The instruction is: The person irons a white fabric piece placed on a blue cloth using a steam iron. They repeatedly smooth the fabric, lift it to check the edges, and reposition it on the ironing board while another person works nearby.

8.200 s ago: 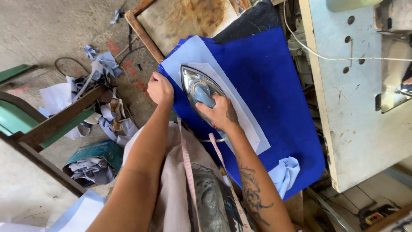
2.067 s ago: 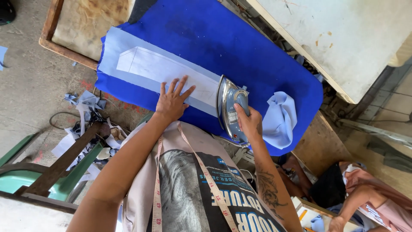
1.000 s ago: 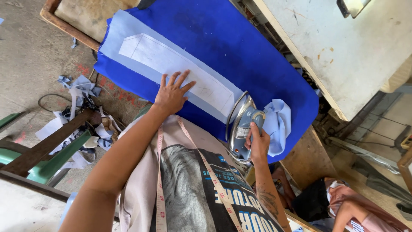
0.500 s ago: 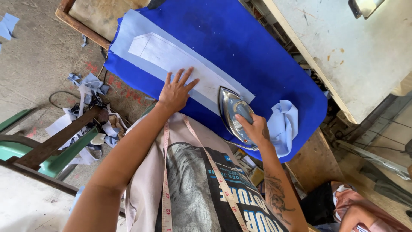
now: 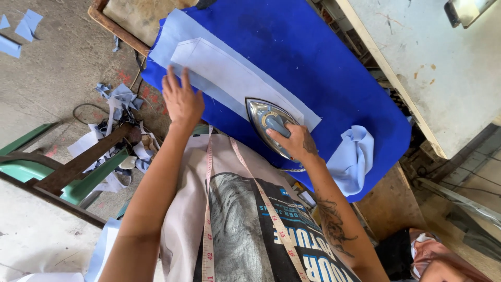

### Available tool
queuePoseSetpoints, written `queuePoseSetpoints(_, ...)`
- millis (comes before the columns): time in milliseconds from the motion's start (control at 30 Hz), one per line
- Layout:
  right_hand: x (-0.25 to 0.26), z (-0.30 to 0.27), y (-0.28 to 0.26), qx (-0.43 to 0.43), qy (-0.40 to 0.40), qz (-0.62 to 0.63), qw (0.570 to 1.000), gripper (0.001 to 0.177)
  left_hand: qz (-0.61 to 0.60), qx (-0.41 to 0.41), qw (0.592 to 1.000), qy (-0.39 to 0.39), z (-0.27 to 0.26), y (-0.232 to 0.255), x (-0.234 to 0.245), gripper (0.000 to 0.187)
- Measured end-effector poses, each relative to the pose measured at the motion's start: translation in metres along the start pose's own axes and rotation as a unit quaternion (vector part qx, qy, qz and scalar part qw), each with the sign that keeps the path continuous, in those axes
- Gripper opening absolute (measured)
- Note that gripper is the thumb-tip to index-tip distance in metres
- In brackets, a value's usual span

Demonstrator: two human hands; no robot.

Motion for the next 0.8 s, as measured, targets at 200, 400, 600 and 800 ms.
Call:
queuePoseSetpoints(200,-0.006,0.022,-0.040,0.012,-0.045,-0.012,0.999,0.067,-0.083,0.141,0.981,0.106,0.035,-0.093,-0.023,0.090)
queuePoseSetpoints(400,-0.033,0.047,-0.046,0.012,-0.060,-0.007,0.998,0.067,-0.280,0.121,0.947,0.104,0.072,-0.145,-0.039,0.054)
queuePoseSetpoints(600,-0.098,0.094,-0.005,0.006,-0.086,0.013,0.996,0.062,-0.389,0.194,0.897,0.083,0.093,-0.160,-0.045,0.055)
queuePoseSetpoints(800,-0.105,0.114,-0.034,-0.003,-0.093,0.004,0.996,0.061,-0.449,0.193,0.860,0.148,0.081,-0.143,-0.012,0.030)
Point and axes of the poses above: each hand's wrist, its own z-axis towards the middle knuckle, its own x-axis out of the back of the hand, y = z × x, the point moved 4 cm from there along z, towards the middle knuckle, and after that the axes turned 7 degrees about -z, right-handed, at the moved point
